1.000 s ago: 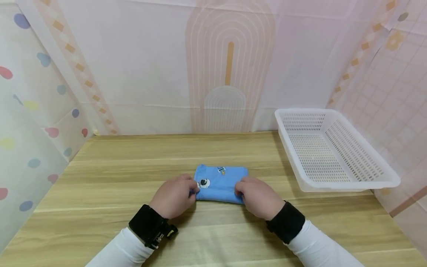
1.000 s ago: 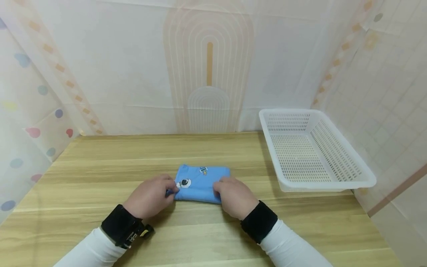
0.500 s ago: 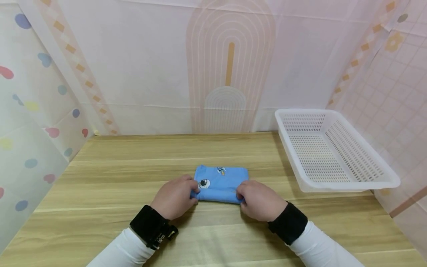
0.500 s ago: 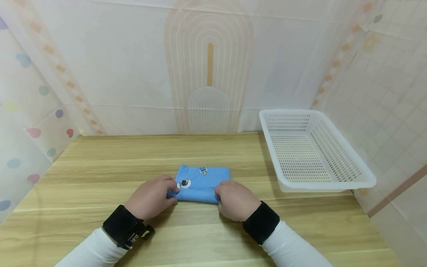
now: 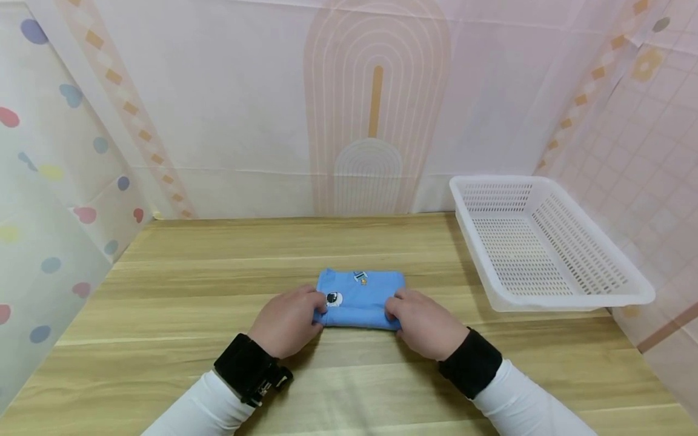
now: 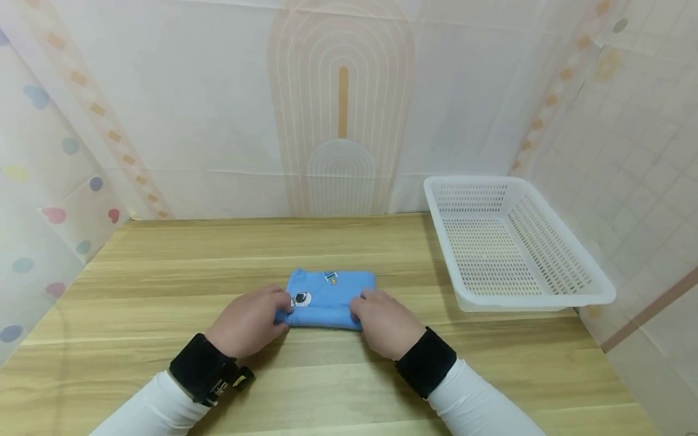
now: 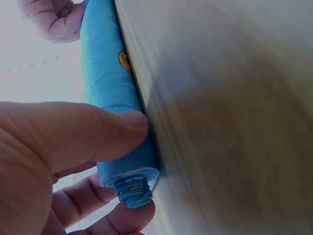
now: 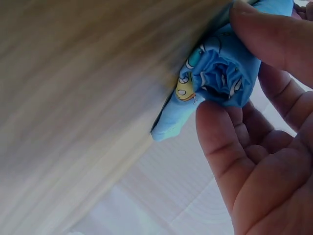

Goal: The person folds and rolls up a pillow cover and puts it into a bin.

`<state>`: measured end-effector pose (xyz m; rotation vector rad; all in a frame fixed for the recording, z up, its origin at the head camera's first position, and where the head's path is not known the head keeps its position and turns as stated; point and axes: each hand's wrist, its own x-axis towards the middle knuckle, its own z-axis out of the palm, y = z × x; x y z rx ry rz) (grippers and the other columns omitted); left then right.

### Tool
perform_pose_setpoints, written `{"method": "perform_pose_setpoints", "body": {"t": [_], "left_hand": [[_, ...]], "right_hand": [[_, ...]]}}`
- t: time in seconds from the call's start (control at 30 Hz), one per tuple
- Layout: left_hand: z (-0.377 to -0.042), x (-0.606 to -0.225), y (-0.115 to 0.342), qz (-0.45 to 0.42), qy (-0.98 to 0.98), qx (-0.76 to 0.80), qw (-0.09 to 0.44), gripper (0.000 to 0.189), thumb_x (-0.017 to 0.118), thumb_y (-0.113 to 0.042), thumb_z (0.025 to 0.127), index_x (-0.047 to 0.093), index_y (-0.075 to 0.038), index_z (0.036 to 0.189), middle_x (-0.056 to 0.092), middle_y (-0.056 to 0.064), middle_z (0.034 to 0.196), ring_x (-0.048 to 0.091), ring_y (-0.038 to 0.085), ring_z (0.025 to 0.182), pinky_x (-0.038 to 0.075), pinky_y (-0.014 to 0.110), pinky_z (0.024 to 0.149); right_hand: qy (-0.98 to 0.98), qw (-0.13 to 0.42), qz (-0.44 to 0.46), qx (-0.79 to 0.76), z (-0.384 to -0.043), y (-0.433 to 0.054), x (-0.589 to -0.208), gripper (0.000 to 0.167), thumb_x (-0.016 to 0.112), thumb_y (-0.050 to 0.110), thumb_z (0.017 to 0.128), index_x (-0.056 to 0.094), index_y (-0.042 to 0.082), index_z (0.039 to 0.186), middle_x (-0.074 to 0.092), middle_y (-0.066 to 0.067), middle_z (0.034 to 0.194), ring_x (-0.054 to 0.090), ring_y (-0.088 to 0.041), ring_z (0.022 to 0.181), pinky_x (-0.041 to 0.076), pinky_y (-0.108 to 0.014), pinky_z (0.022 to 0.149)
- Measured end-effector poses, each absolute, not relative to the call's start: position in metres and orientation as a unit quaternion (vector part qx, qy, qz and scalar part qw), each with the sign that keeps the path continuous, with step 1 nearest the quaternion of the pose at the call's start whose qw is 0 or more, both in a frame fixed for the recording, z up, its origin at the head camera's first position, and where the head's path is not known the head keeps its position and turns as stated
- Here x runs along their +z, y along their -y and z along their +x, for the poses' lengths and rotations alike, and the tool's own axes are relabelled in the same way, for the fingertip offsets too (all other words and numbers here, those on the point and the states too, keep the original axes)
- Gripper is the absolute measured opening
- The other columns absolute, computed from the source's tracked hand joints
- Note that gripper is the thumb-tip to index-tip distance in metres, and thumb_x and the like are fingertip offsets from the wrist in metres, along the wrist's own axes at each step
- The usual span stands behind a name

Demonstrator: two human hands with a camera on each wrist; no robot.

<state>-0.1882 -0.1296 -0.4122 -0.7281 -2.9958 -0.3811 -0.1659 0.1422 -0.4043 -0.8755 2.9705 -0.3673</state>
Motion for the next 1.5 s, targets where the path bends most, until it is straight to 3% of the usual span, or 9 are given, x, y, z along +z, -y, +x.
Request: {"method": "perform_pose_setpoints", "body": {"t": [0.67, 1.27, 1.5], "left_hand": [[-0.189, -0.411, 0.131, -0.220, 0.964, -0.149, 0.004, 0.009, 0.079, -0.015, 0.091, 0.079, -0.016, 0.100, 0.075, -0.003, 0.104, 0.063, 0.009, 0.085, 0.059, 0.039, 0.085], [-0.193, -0.410, 0.138, -0.208, 0.957, -0.191, -0.064, 0.016, 0.070, -0.016, 0.101, 0.074, -0.012, 0.116, 0.073, -0.002, 0.113, 0.067, 0.014, 0.102, 0.057, 0.044, 0.096], [-0.195, -0.408, 0.140, -0.205, 0.951, -0.211, -0.091, 0.015, 0.066, -0.016, 0.104, 0.075, -0.013, 0.115, 0.073, -0.002, 0.112, 0.064, 0.012, 0.098, 0.056, 0.043, 0.094]], "right_hand": [[-0.959, 0.018, -0.264, -0.102, -0.166, -0.143, -0.402, 0.012, 0.075, 0.001, 0.093, 0.068, 0.010, 0.099, 0.070, -0.002, 0.094, 0.064, -0.014, 0.085, 0.058, -0.037, 0.082], [-0.959, 0.038, -0.250, -0.129, -0.166, -0.144, -0.405, 0.012, 0.067, -0.001, 0.098, 0.069, 0.009, 0.104, 0.075, -0.005, 0.101, 0.070, -0.018, 0.092, 0.060, -0.040, 0.085], [-0.960, 0.047, -0.238, -0.137, -0.168, -0.144, -0.405, 0.013, 0.066, -0.001, 0.098, 0.071, 0.009, 0.106, 0.076, -0.005, 0.103, 0.071, -0.019, 0.094, 0.060, -0.040, 0.086]]}}
